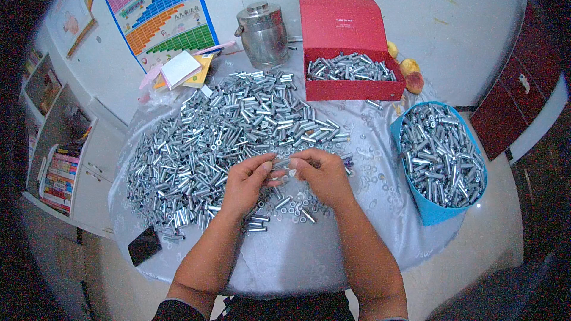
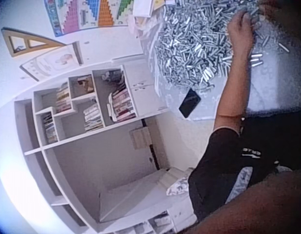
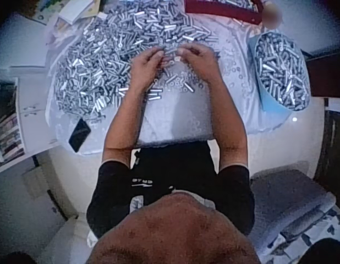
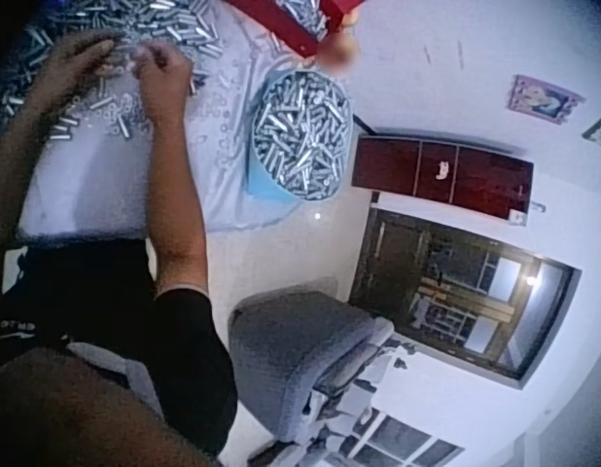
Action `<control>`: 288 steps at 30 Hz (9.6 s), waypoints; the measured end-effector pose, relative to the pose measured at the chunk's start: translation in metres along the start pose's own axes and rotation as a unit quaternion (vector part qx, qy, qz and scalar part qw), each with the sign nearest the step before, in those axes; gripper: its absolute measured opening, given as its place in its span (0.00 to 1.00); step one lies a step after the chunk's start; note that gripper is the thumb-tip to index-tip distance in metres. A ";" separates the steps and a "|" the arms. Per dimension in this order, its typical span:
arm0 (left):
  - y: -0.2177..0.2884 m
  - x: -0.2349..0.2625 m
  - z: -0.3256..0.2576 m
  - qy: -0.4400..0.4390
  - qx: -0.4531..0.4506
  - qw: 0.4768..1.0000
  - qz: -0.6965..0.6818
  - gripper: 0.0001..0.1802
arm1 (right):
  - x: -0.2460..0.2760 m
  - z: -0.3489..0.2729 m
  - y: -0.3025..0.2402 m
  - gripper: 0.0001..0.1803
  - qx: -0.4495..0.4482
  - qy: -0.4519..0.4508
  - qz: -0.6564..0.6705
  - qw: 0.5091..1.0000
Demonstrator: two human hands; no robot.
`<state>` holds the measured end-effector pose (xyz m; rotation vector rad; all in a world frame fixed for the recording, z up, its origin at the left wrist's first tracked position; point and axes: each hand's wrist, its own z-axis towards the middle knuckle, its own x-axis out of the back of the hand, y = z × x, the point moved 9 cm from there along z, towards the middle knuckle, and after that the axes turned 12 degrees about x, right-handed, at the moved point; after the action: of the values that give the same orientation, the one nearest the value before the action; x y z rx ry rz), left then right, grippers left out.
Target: The person sits at a table and repeatedly picks up small metal bolts and washers from a large pile. They thread the washers onto the bolts by hand and place the assembled fasteners into a blue container.
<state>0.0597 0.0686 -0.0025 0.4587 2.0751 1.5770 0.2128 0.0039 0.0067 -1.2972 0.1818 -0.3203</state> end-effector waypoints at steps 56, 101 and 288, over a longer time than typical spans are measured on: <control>-0.011 0.002 0.002 -0.037 0.081 0.987 -0.136 0.14 | -0.005 0.005 0.006 0.09 -0.055 0.049 0.081 0.994; -0.007 0.009 0.005 0.004 0.071 0.986 -0.153 0.12 | -0.011 -0.003 -0.010 0.11 0.042 -0.146 -0.502 0.851; 0.065 -0.068 0.026 -0.015 -0.062 0.998 -0.017 0.10 | 0.166 -0.126 -0.133 0.10 0.198 0.324 -0.536 0.754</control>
<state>0.1286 0.0701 0.0664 0.3990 1.9397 1.6568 0.3133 -0.1973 0.1090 -0.6835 -0.0813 -1.7196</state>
